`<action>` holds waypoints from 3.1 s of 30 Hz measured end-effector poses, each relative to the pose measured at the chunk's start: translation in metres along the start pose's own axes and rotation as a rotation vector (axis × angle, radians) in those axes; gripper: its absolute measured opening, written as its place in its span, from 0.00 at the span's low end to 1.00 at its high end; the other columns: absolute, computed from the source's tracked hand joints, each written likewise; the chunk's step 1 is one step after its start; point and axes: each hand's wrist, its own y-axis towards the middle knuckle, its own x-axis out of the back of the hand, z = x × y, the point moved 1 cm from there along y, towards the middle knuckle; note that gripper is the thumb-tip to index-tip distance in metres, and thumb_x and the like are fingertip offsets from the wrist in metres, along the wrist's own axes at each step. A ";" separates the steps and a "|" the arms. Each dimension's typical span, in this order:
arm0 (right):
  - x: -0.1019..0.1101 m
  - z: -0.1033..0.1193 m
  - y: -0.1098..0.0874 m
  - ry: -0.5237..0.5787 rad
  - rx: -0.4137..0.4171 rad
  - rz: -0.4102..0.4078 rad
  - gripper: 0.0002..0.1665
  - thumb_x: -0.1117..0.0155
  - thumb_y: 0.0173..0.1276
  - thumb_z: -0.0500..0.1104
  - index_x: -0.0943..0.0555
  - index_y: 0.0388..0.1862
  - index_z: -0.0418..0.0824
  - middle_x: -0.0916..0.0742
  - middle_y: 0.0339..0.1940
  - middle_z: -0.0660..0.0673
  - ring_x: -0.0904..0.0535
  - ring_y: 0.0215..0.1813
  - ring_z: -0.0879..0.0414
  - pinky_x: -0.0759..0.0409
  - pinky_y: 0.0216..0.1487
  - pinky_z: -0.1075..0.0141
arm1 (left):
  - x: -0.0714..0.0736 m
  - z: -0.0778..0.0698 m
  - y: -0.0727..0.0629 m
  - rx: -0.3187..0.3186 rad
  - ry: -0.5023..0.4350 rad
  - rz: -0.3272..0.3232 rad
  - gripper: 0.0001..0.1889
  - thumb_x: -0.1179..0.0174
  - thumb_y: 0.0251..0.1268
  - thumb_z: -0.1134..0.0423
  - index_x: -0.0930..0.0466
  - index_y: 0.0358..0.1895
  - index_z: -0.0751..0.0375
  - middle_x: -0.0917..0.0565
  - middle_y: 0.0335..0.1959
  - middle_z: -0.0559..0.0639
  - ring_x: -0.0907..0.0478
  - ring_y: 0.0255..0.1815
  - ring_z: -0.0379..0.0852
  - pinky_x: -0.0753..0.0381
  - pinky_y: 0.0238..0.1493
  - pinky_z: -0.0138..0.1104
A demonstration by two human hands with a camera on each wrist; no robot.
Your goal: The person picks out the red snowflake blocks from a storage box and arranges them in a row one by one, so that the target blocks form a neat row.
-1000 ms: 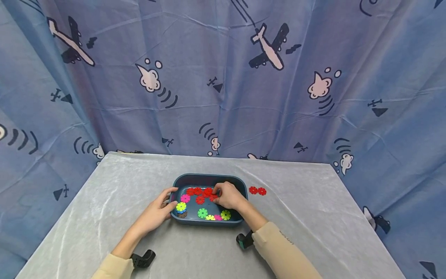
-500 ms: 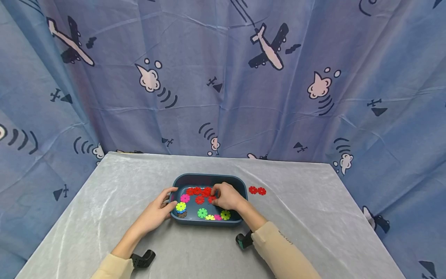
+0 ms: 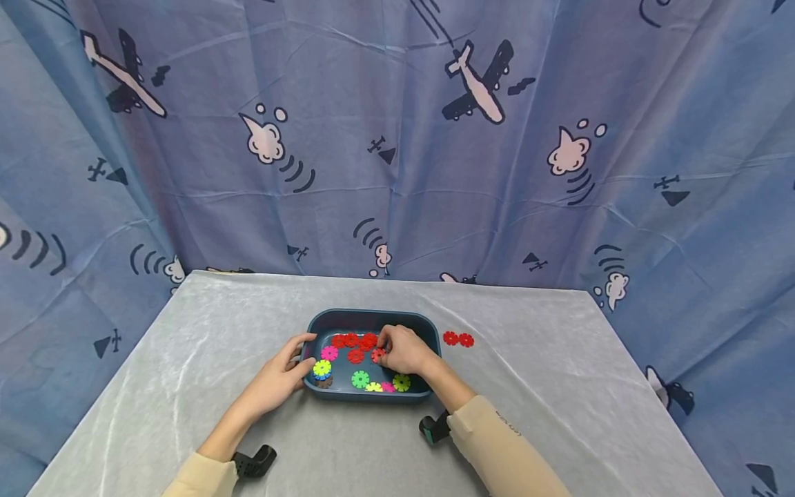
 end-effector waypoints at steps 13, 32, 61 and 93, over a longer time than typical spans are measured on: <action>-0.001 0.001 -0.001 0.048 0.022 -0.015 0.14 0.23 0.63 0.39 0.22 0.39 0.40 0.22 0.22 0.49 0.28 0.23 0.57 0.29 0.28 0.66 | 0.001 0.000 -0.002 -0.002 0.010 0.005 0.26 0.46 0.80 0.56 0.37 0.76 0.50 0.34 0.73 0.69 0.28 0.69 0.64 0.15 0.50 0.45; 0.021 0.010 -0.009 0.115 0.065 -0.054 0.07 0.31 0.67 0.33 0.20 0.41 0.36 0.19 0.25 0.50 0.25 0.26 0.57 0.24 0.30 0.65 | 0.000 -0.002 0.000 -0.007 0.012 0.005 0.26 0.46 0.81 0.56 0.37 0.76 0.50 0.33 0.73 0.70 0.29 0.70 0.65 0.15 0.50 0.45; 0.084 -0.027 -0.057 0.231 0.016 -0.254 0.04 0.33 0.71 0.35 0.21 0.41 0.39 0.18 0.27 0.43 0.23 0.30 0.51 0.25 0.32 0.62 | 0.001 -0.003 -0.001 -0.015 0.013 -0.003 0.26 0.46 0.80 0.57 0.36 0.76 0.51 0.32 0.72 0.69 0.28 0.68 0.64 0.15 0.50 0.46; 0.086 -0.148 -0.076 0.233 -0.263 -0.279 0.05 0.43 0.76 0.32 0.25 0.47 0.30 0.20 0.27 0.43 0.24 0.29 0.54 0.26 0.29 0.63 | 0.001 0.001 -0.001 -0.012 0.006 -0.010 0.26 0.45 0.80 0.56 0.36 0.76 0.49 0.33 0.73 0.69 0.30 0.70 0.66 0.16 0.51 0.47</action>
